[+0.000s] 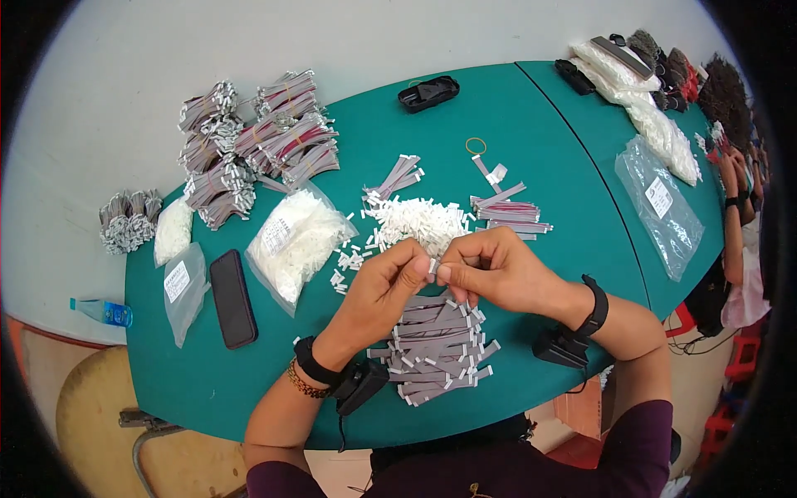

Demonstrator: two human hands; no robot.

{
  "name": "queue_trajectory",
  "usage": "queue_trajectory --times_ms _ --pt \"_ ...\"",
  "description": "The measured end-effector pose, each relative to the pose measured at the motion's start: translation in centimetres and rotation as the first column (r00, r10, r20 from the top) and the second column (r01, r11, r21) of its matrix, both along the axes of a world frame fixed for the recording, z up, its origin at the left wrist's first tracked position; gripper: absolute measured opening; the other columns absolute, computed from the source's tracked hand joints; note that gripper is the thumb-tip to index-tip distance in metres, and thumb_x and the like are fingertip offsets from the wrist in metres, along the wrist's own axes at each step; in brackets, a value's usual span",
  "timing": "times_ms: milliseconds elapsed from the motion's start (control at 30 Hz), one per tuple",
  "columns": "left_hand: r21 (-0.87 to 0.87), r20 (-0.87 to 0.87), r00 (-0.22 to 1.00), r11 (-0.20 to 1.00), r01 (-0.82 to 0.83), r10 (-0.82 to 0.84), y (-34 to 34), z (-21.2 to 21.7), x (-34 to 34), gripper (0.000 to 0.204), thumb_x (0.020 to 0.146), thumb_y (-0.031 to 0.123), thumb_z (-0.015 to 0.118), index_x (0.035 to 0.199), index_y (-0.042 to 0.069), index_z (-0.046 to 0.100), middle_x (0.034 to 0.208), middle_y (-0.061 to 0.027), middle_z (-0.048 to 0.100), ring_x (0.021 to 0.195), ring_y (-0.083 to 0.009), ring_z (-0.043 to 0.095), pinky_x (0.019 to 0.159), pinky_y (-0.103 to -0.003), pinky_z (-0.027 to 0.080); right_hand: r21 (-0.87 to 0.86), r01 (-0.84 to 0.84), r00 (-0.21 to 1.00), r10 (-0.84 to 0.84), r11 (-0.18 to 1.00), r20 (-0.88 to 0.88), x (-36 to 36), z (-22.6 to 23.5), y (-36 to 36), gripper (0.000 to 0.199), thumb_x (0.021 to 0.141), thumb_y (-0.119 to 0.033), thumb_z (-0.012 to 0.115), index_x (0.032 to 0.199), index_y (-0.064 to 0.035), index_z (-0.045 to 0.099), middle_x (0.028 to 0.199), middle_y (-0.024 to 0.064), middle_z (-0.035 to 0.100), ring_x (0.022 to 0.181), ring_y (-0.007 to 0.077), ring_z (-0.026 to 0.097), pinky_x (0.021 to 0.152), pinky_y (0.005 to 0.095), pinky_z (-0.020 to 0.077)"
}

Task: Manual assembly of white plastic connectors onto grey ribbon cables at a workbench.

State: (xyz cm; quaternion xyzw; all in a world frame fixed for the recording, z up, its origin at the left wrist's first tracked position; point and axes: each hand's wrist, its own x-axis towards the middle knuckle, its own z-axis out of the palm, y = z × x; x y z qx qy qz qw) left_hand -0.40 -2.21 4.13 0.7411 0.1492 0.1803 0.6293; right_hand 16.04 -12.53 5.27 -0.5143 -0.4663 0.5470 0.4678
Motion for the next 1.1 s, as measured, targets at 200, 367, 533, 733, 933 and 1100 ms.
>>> queue_trajectory --times_ms 200,367,533,733,933,1100 --pt "-0.018 0.012 1.000 1.000 0.024 -0.024 0.1 -0.4 -0.1 0.026 0.095 0.024 0.045 0.079 0.004 0.048 0.066 0.0030 0.043 0.058 -0.0035 0.036 0.050 -0.019 0.029 0.017 -0.006 1.000 0.006 1.000 0.002 -0.3 -0.1 -0.1 0.020 0.089 -0.014 0.054 0.076 -0.0006 0.058 0.062 0.0008 0.057 0.053 0.0044 0.051 0.047 0.0190 0.0390" --pt "-0.175 0.018 0.999 0.984 0.040 -0.038 -0.1 -0.9 -0.2 0.025 0.094 0.023 0.046 0.078 0.004 0.046 0.066 0.0025 0.041 0.057 -0.0039 0.036 0.050 -0.019 0.029 0.034 0.008 1.000 -0.009 0.999 0.020 -0.6 -0.1 -0.3 0.021 0.090 -0.015 0.054 0.075 -0.0013 0.058 0.061 0.0006 0.057 0.053 0.0041 0.050 0.046 0.0190 0.0381" --pt "-0.176 0.021 0.999 0.984 0.039 -0.036 -0.6 -0.7 -0.1 0.026 0.095 0.023 0.044 0.077 0.004 0.045 0.067 0.0020 0.040 0.056 -0.0047 0.035 0.050 -0.019 0.030 0.061 0.013 0.999 -0.015 0.998 0.032 -0.7 -0.4 -0.4 0.020 0.090 -0.015 0.054 0.076 -0.0013 0.058 0.062 0.0010 0.057 0.053 0.0046 0.051 0.047 0.0192 0.0385" --pt "-0.137 0.022 0.999 0.990 0.027 -0.024 -0.2 -1.0 -0.1 0.027 0.095 0.023 0.043 0.077 0.004 0.044 0.066 0.0023 0.039 0.057 -0.0051 0.035 0.051 -0.020 0.030 0.044 0.023 0.999 -0.025 0.999 0.032 -0.9 -0.3 -0.2 0.020 0.090 -0.015 0.053 0.077 -0.0014 0.058 0.063 0.0015 0.058 0.053 0.0050 0.051 0.047 0.0193 0.0392" --pt "-0.207 0.052 0.998 0.977 0.056 -0.047 0.3 -0.8 -0.2 0.029 0.095 0.025 0.043 0.075 0.004 0.045 0.065 0.0025 0.040 0.058 -0.0051 0.037 0.052 -0.020 0.031 -0.012 -0.033 0.999 0.033 0.999 -0.030 -0.6 0.3 0.0 0.022 0.090 -0.018 0.053 0.075 -0.0025 0.058 0.062 -0.0002 0.058 0.050 0.0034 0.049 0.044 0.0185 0.0370" --pt "-0.127 0.032 0.998 0.990 0.065 -0.062 0.3 -0.4 -0.2 0.030 0.095 0.024 0.044 0.073 0.004 0.046 0.065 0.0023 0.041 0.058 -0.0049 0.036 0.053 -0.021 0.031 -0.043 -0.054 0.997 0.052 0.998 -0.048 -0.4 0.4 0.1 0.018 0.090 -0.014 0.054 0.081 0.0005 0.061 0.064 0.0026 0.060 0.055 0.0056 0.054 0.050 0.0184 0.0423"
